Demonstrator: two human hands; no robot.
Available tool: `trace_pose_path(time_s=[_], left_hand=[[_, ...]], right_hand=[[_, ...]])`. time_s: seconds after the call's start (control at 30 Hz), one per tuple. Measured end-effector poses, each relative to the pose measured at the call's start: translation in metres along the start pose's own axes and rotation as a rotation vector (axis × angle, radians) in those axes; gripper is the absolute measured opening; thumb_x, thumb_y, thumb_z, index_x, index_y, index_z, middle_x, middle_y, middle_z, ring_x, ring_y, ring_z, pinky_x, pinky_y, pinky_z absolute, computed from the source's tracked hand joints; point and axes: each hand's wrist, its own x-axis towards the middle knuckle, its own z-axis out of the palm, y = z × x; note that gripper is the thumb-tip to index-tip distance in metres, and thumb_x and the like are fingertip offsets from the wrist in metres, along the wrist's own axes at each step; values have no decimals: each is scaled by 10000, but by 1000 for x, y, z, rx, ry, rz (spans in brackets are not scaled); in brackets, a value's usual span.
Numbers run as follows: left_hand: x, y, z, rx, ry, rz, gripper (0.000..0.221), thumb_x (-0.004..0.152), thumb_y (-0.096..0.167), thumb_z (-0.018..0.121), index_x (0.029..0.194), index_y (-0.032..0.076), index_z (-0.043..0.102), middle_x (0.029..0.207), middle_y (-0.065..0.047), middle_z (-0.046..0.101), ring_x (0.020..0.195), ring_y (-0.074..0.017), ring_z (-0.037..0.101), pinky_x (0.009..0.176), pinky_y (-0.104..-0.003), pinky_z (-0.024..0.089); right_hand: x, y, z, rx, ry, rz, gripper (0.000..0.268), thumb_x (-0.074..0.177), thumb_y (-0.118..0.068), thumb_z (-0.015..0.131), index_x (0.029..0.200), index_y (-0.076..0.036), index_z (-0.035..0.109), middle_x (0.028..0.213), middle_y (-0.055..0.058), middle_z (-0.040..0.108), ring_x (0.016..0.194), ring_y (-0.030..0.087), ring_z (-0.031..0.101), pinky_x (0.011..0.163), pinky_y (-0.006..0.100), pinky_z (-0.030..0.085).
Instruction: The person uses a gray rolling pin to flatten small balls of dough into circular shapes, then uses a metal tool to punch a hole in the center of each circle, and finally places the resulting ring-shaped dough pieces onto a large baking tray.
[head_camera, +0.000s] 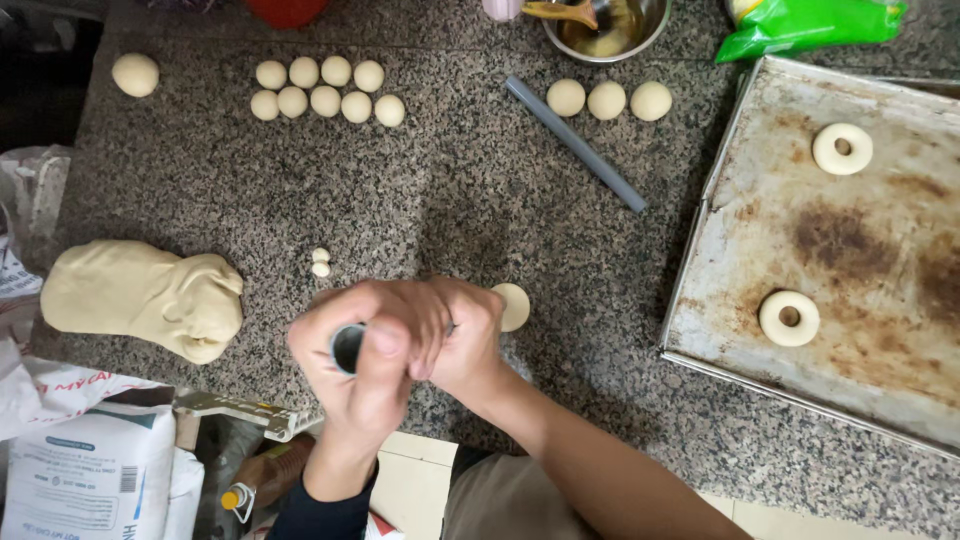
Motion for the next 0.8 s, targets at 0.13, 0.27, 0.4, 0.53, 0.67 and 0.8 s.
trace_pose_path(time_s=[0.13,0.27,0.4,0.53,0.67,0.8], left_hand=[[-1,-5,6,103,-8,1,471,1093,289,633,721,24,518,660,-47,572,518,-104,540,514,-245,414],[-2,-12,9,117,-5,7,408,1077,205,610,725,24,510,659,-38,571,506,-89,527,492,-242,405],[-2,-16,11,131,4,-13,381,1060,191,606,734,7,535,638,-34,562,526,-94,514,486,-240,394],[0,-20,12,174,-10,3,385,1065,195,603,733,15,529,638,-29,565,495,-80,521,493,-234,398],[0,-21,15,121,-5,-13,388,1067,184,608,730,18,511,636,-32,559,544,-94,524,493,-243,422],[-1,-18,15,180,-19,27,391,1075,180,608,731,28,500,656,-39,566,501,-86,528,497,-239,413]], right_hand=[[-4,2,-14,-48,-24,9,355,848,-281,787,671,-61,571,630,52,589,561,184,625,536,327,460],[-4,1,-19,-16,-26,26,262,878,-255,754,766,-45,642,684,69,630,600,195,652,560,329,482],[-2,2,-21,-31,-22,41,253,887,-248,743,764,-52,640,682,68,632,597,193,654,556,327,483],[-1,5,-24,-74,-13,34,269,880,-264,743,744,-59,633,660,62,621,571,187,649,533,325,470],[-2,6,-25,-118,-15,36,306,860,-280,749,698,-70,597,630,60,596,550,184,634,517,327,455],[-4,7,-24,-39,-2,31,335,877,-275,743,678,-73,566,632,57,587,555,179,617,524,329,439]])
